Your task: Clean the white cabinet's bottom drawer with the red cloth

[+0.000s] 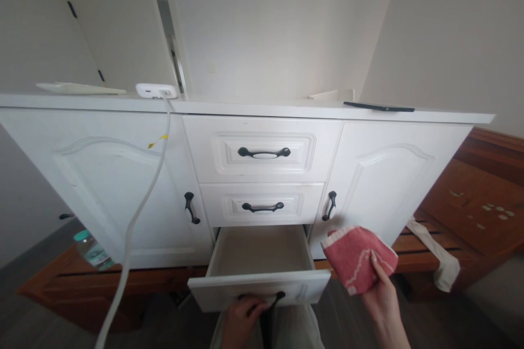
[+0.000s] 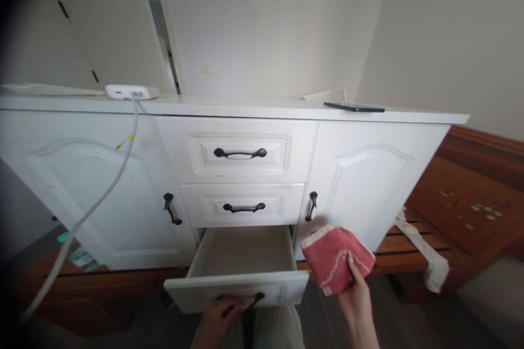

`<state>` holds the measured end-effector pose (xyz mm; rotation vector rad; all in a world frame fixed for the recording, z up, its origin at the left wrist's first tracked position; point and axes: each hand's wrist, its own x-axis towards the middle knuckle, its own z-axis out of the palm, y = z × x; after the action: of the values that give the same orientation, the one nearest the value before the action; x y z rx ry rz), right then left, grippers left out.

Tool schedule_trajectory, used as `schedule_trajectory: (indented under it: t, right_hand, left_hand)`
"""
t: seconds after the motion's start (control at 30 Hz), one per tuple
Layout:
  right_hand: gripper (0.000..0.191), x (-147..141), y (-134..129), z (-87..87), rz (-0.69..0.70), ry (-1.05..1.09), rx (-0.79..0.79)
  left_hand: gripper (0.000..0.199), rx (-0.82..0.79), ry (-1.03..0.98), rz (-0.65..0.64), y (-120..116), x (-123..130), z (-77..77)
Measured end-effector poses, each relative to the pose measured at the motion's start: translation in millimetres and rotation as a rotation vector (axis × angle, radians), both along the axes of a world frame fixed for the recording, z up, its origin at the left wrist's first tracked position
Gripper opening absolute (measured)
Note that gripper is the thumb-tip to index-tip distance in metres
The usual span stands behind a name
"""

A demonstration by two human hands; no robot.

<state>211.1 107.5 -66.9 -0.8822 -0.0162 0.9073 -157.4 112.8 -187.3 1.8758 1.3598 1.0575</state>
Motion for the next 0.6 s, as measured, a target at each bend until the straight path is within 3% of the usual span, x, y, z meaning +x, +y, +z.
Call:
schedule_trajectory:
  t: [0.1, 0.2, 0.43, 0.6]
  right_hand:
    - [0.038, -4, 2, 5.1, -0.044, 0.093, -0.011]
    - [0.036, 0, 1, -0.6, -0.094, 0.116, -0.024]
    - [0.042, 3, -4, -37.3, -0.037, 0.057, -0.257]
    - [0.040, 0, -5, -67.7, 0.014, -0.114, -0.211]
  left_hand:
    - [0.039, -0.056, 0.000, 0.023, 24, 4, 9.8]
    - [0.032, -0.140, 0.023, 0.051, 48, 9, 19.8]
    - [0.046, -0.203, 0.070, 0.037, 101, 17, 37.4]
    - [0.050, -0.196, 0.113, 0.019, 126, 17, 48.0]
